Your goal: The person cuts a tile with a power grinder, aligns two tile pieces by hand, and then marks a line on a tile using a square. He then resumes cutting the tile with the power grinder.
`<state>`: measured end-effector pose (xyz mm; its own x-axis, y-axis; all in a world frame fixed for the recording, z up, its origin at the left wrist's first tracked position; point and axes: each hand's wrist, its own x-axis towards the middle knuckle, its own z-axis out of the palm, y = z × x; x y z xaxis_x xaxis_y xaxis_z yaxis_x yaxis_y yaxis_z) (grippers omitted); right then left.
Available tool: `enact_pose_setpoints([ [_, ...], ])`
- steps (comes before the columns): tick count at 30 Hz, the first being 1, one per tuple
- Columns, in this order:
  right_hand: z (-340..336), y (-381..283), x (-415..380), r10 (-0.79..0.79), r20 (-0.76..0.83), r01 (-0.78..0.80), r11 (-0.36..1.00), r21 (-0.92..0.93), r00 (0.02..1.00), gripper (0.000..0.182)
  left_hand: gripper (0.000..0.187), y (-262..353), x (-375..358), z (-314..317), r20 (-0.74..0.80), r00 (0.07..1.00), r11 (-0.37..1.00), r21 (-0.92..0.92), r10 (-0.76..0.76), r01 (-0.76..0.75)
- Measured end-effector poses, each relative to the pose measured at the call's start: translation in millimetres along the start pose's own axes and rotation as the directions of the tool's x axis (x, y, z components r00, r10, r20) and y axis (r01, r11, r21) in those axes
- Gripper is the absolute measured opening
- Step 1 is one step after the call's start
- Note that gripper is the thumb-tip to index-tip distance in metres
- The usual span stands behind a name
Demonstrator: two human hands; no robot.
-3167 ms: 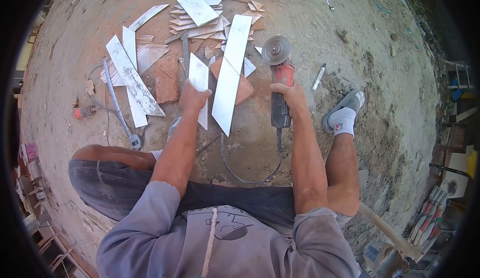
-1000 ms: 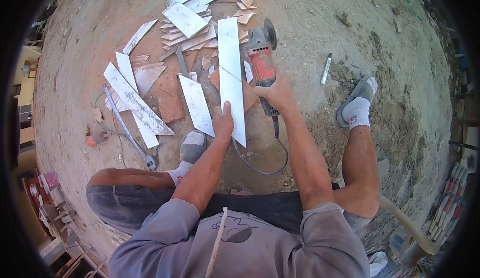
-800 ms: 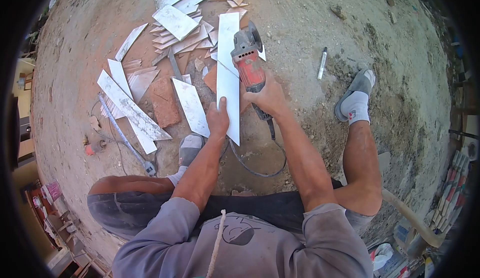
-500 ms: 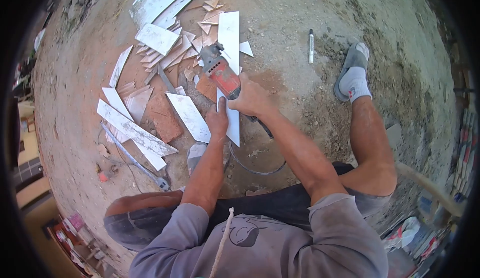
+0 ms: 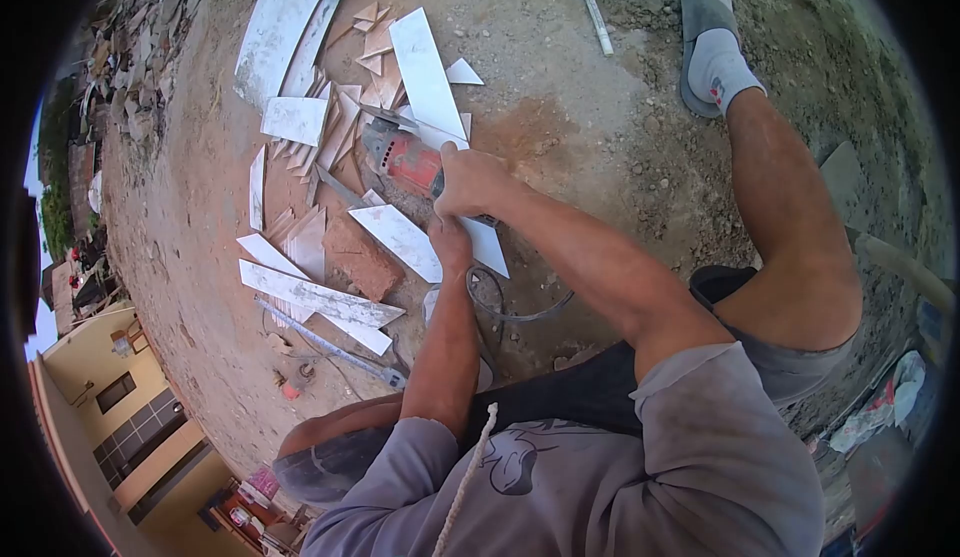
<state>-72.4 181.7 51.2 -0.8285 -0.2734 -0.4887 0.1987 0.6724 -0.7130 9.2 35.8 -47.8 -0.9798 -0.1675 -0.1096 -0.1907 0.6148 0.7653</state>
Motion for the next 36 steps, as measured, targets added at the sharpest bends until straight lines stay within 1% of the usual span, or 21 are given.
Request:
enact_pose_setpoints([
  [1, -0.7, 0.0, 1.3, 0.004, -0.012, -0.004, 1.000, 0.008, 1.000, 0.066, 0.047, -4.8, -0.1, 2.0, 0.003, 1.000, 1.000, 0.003, -0.001, 0.001],
  [3, -1.7, 0.4, 1.7, 0.006, -0.011, -0.006, 1.000, 0.018, 1.000, 0.066, 0.043, -13.7, -0.3, 7.4, -0.042, 0.994, 0.987, 0.127, 0.104, -0.098],
  [4, -2.3, 1.3, 1.5, 0.008, -0.010, -0.007, 1.000, 0.025, 1.000, 0.066, 0.043, -11.2, 0.1, 8.0, -0.034, 0.994, 0.987, 0.127, 0.104, -0.099],
  [6, -2.2, 2.0, 2.0, 0.010, -0.009, -0.009, 1.000, 0.025, 1.000, 0.066, 0.039, -7.2, 0.0, 7.3, -0.039, 0.998, 0.999, -0.030, 0.044, -0.045],
  [10, -0.3, 2.6, 3.9, 0.002, -0.006, -0.002, 1.000, 0.006, 1.000, 0.066, 0.038, -9.9, -0.8, 6.0, -0.038, 0.998, 0.998, 0.004, 0.059, -0.059],
  [12, 2.1, 3.6, 5.5, 0.006, -0.016, -0.006, 1.000, 0.009, 1.000, 0.066, 0.039, -9.4, -0.9, 5.7, -0.017, 1.000, 1.000, -0.011, -0.004, 0.004],
  [15, 2.6, 2.6, 5.2, 0.010, -0.020, -0.009, 1.000, 0.015, 1.000, 0.067, 0.040, -4.6, -1.4, 6.2, -0.033, 0.999, 0.997, -0.064, 0.031, -0.033],
  [17, 1.6, 4.1, 5.1, 0.011, -0.020, -0.011, 1.000, 0.016, 1.000, 0.068, 0.040, -8.1, -0.6, 7.4, -0.036, 0.999, 0.996, -0.079, 0.026, -0.029],
  [19, 1.9, 5.4, 4.6, -0.047, -0.065, 0.049, 0.999, 0.023, 0.997, 0.062, 0.041, -8.4, -1.1, 7.5, -0.037, 0.999, 0.996, -0.088, 0.020, -0.024],
  [20, 1.4, 5.1, 4.7, -0.045, -0.067, 0.046, 0.999, 0.026, 0.997, 0.062, 0.041, -6.8, -1.2, 7.2, -0.042, 0.999, 0.996, -0.092, 0.016, -0.020],
  [26, -8.8, 0.0, 4.2, -0.039, -0.035, 0.041, 0.998, 0.049, 0.999, 0.070, 0.043, -7.8, -0.7, 10.8, -0.087, 0.996, 0.997, -0.071, 0.032, -0.039],
  [28, -14.7, -4.6, 3.4, 0.001, 0.047, -0.003, 0.999, 0.037, 0.999, 0.070, 0.045, -5.3, -0.8, 10.6, -0.105, 0.993, 0.996, -0.068, 0.046, -0.054],
  [30, -16.0, -6.0, 3.9, -0.003, 0.056, 0.001, 0.999, 0.034, 0.998, 0.071, 0.044, -1.0, -1.2, 8.4, -0.061, 0.997, 0.998, -0.044, -0.045, 0.043],
  [33, -14.6, -4.1, 5.4, -0.004, 0.053, 0.003, 0.999, 0.034, 0.999, 0.072, 0.044, 5.7, -2.0, 7.9, -0.068, 0.994, 0.996, -0.026, -0.082, 0.080],
  [36, -14.0, -3.8, 5.0, 0.000, 0.051, -0.002, 1.000, 0.031, 0.999, 0.072, 0.043, -0.8, -1.8, 8.6, -0.061, 0.997, 0.998, -0.034, -0.052, 0.050],
])
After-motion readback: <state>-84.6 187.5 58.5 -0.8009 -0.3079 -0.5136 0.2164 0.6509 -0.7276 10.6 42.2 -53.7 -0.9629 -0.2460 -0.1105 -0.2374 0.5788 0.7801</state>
